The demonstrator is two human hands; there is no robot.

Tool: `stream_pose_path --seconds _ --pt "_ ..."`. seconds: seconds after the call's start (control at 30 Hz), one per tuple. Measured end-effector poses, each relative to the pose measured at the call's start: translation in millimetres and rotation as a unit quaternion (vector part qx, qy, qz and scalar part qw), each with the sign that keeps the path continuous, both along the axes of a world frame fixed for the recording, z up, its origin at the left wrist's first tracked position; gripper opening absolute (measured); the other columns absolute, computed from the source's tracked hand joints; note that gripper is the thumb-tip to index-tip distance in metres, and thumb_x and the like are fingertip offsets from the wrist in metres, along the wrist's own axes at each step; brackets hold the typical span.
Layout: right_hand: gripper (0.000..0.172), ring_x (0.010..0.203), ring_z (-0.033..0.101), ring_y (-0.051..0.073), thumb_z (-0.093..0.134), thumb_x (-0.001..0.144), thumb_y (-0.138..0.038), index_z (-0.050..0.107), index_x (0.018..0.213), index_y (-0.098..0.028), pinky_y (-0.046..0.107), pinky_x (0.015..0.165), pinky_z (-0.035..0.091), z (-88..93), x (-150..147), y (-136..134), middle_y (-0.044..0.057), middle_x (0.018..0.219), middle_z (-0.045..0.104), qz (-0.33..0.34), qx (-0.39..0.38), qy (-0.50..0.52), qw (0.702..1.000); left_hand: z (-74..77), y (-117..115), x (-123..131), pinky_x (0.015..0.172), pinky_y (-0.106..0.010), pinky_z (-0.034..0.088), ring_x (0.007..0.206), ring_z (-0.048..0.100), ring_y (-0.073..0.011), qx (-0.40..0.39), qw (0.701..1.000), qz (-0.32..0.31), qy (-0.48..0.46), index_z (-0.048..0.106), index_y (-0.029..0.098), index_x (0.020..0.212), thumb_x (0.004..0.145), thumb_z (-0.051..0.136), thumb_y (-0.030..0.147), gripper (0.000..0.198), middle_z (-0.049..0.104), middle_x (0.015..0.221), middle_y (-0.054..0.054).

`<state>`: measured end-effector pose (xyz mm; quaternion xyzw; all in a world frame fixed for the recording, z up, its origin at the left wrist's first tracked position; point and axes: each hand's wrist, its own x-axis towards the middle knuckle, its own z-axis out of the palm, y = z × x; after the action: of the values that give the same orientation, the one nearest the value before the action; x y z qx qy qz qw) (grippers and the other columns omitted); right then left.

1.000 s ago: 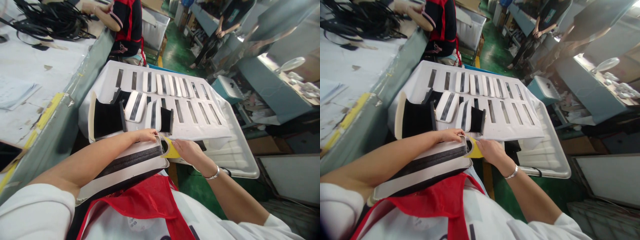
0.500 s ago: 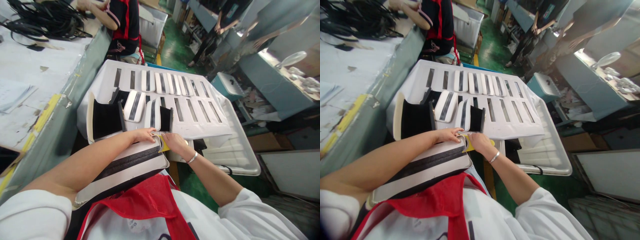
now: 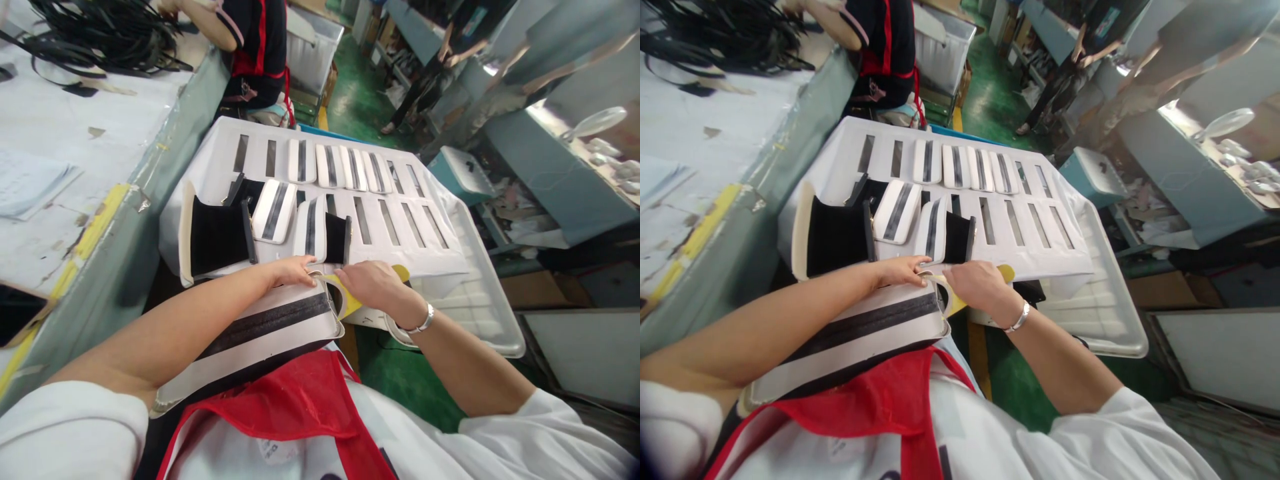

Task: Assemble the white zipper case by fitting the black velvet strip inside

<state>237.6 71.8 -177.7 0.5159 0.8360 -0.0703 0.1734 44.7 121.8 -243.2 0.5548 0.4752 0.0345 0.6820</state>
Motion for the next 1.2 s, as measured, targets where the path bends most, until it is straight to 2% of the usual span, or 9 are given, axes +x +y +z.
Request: stream_pose_path --seconds 0.1,0.2,0.37,0.53,0.63,0.7,0.87,1.03,1.2 --pt "0.048 0.082 0.067 0.028 0.023 0.099 -0.034 0.067 0.093 -0.016 0.038 0.067 0.049 4.1 -7 -4 0.014 0.083 0.069 0.033 -0.002 -0.035 0.999 -5.2 1 -3 0.076 -0.026 0.046 0.083 0.062 -0.0188 -0.006 0.999 -0.025 -0.043 0.063 0.01 0.112 0.054 0.068 0.018 0.059 0.068 0.089 -0.004" --pt "0.05 0.083 0.067 0.03 0.023 0.099 -0.034 0.068 0.092 -0.014 0.041 0.068 0.05 4.2 -12 -5 0.015 0.082 0.069 0.014 -0.006 -0.038 0.999 -10.5 1 -7 0.078 -0.027 0.045 0.08 0.061 -0.0182 -0.013 0.996 -0.042 -0.08 0.069 0.013 0.094 0.055 0.068 0.022 0.04 0.068 0.08 -0.001" --pt "0.05 0.087 0.067 0.032 0.023 0.099 -0.033 0.068 0.093 -0.012 0.043 0.07 0.052 10.2 -18 -7 0.016 0.085 0.07 -0.032 -0.023 -0.036 0.999 -13.7 2 -8 0.079 -0.026 0.044 0.077 0.061 -0.0168 0.013 0.997 -0.035 -0.07 0.07 0.012 0.093 0.054 0.069 0.021 0.04 0.069 0.08 -0.001" --pt "0.041 0.088 0.068 0.031 0.026 0.099 -0.028 0.065 0.103 -0.014 0.044 0.07 0.053 14.4 -24 -16 0.016 0.093 0.07 -0.04 -0.065 -0.054 0.996 -7.1 1 -7 0.081 -0.026 0.044 0.082 0.061 -0.0184 0.04 0.997 -0.04 -0.06 0.072 0.013 0.092 0.056 0.068 0.021 0.037 0.071 0.083 -0.001" --pt "0.038 0.087 0.068 0.03 0.029 0.098 -0.026 0.066 0.103 -0.016 0.043 0.07 0.053 13.6 -25 -19 0.015 0.091 0.07 -0.041 -0.061 -0.049 0.996 -1.8 0 -6 0.078 -0.026 0.046 0.083 0.062 -0.0194 0.058 0.997 -0.024 -0.041 0.073 0.013 0.094 0.064 0.062 0.025 0.034 0.071 0.087 -0.003" --pt "0.039 0.086 0.068 0.03 0.03 0.097 -0.026 0.067 0.102 -0.015 0.043 0.07 0.053 12.6 -26 -18 0.016 0.09 0.07 -0.048 -0.055 -0.045 0.996 -1.0 0 -3 0.073 -0.025 0.047 0.08 0.062 -0.019 0.111 0.993 -0.027 -0.009 0.073 0.013 0.095 0.069 0.056 0.026 0.035 0.071 0.087 -0.004" --pt "0.05 0.088 0.068 0.03 0.026 0.098 -0.032 0.07 0.095 -0.008 0.041 0.074 0.053 9.3 -30 -17 0.022 0.088 0.069 -0.102 -0.046 -0.042 0.993 -5.1 -2 5 0.066 -0.025 0.043 0.069 0.059 -0.0178 0.249 0.964 -0.062 0.075 0.075 0.011 0.088 0.072 0.053 0.023 0.03 0.07 0.073 -0.004" --pt "0.051 0.09 0.067 0.028 0.024 0.098 -0.032 0.068 0.099 -0.006 0.039 0.076 0.052 4.6 -31 -22 0.023 0.089 0.069 -0.108 -0.045 -0.043 0.992 -0.1 -12 3 0.077 -0.027 0.042 0.085 0.062 -0.0214 0.353 0.927 -0.081 0.098 0.075 0.013 0.093 0.08 0.048 0.023 0.032 0.072 0.09 -0.008" --pt "0.047 0.089 0.068 0.031 0.026 0.098 -0.03 0.069 0.096 -0.012 0.042 0.073 0.052 1.3 -31 -24 0.019 0.084 0.07 -0.106 -0.028 -0.009 0.994 3.1 -16 0 0.082 -0.027 0.043 0.09 0.063 -0.0218 0.387 0.91 -0.108 0.104 0.073 0.013 0.1 0.083 0.045 0.022 0.033 0.071 0.098 -0.009"
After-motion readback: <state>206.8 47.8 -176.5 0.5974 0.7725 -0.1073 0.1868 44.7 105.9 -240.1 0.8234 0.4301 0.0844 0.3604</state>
